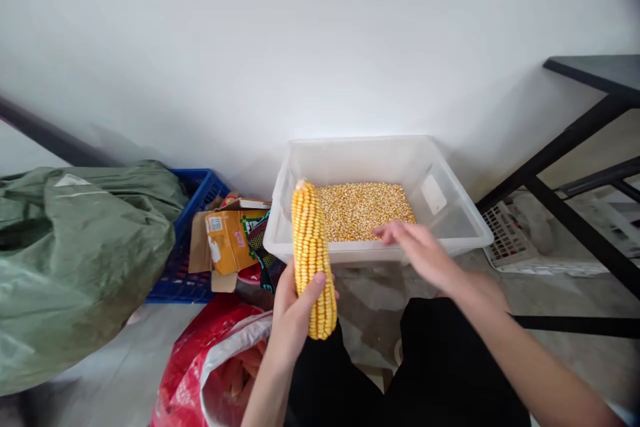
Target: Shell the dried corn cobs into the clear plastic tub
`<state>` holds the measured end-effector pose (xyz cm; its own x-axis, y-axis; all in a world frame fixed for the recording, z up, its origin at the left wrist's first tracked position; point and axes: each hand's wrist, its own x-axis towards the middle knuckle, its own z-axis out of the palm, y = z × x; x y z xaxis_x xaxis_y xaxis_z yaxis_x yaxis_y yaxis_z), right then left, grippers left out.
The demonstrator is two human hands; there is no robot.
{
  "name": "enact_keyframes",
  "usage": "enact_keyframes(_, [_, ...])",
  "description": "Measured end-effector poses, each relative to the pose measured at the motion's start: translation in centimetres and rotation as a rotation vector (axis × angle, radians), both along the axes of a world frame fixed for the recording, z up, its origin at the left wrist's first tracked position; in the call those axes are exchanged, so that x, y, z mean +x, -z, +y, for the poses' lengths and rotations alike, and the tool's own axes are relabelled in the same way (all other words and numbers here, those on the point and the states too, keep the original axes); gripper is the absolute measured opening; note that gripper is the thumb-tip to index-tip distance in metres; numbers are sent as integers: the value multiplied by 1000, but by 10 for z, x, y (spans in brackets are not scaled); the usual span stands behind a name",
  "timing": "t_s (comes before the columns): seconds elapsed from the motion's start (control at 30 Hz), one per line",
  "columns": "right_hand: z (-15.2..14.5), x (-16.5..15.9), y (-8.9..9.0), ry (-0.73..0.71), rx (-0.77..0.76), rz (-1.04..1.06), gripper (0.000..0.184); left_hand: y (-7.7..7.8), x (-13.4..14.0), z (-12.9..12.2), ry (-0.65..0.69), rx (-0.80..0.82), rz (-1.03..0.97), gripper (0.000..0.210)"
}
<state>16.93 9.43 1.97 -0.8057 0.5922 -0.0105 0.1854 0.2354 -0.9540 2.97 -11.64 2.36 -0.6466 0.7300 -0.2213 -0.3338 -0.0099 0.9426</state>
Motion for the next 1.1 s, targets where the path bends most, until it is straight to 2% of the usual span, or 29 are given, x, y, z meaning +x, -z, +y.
enact_keyframes(0.07, [56,0,1,70,286,-139,22,-11,-18,7,-46,14,83,41])
enact_keyframes(0.1, [84,-5,5,62,374,-270,23,-14,-27,13,-45,10,130,41])
enact_keyframes(0.13, [108,-14,12,-3,424,-495,26,-17,-35,19,-32,5,183,41])
enact_keyframes(0.17, [129,-25,21,-156,407,-787,27,-18,-43,27,-16,0,237,41])
enact_keyframes(0.23, [153,-48,46,-301,302,-1039,14,-15,-55,43,34,-1,340,39])
enact_keyframes(0.3, [159,-65,74,-404,192,-1249,6,-10,-63,61,73,11,438,36])
enact_keyframes(0.37, [154,-70,100,-484,100,-1387,14,-6,-69,77,113,12,510,37])
enact_keyframes(0.47, [147,-66,130,-556,-6,-1427,21,-6,-76,98,169,-31,583,41])
enact_keyframes(0.57, [145,-65,147,-558,-84,-1371,27,-10,-82,115,189,-66,636,43])
enact_keyframes(0.67, [140,-69,153,-509,-145,-1325,33,-12,-85,127,180,-63,620,45])
enact_keyframes(0.77, [135,-74,150,-434,-150,-1298,28,-10,-87,139,158,-41,532,46])
enact_keyframes(0.87, [141,-76,130,-372,-116,-1303,19,-6,-91,153,161,-59,375,45])
enact_keyframes(0.93, [153,-75,105,-328,-72,-1256,19,-4,-94,163,156,-86,226,45])
enact_keyframes(1.03, [165,-66,54,-259,-30,-1047,19,-3,-95,174,149,-71,-14,44])
enact_keyframes(1.07, [164,-61,36,-231,-46,-914,17,-4,-94,176,149,-51,-78,43])
enact_keyframes(1.1, [160,-56,19,-142,-134,-667,14,-5,-93,177,149,-30,-128,42])
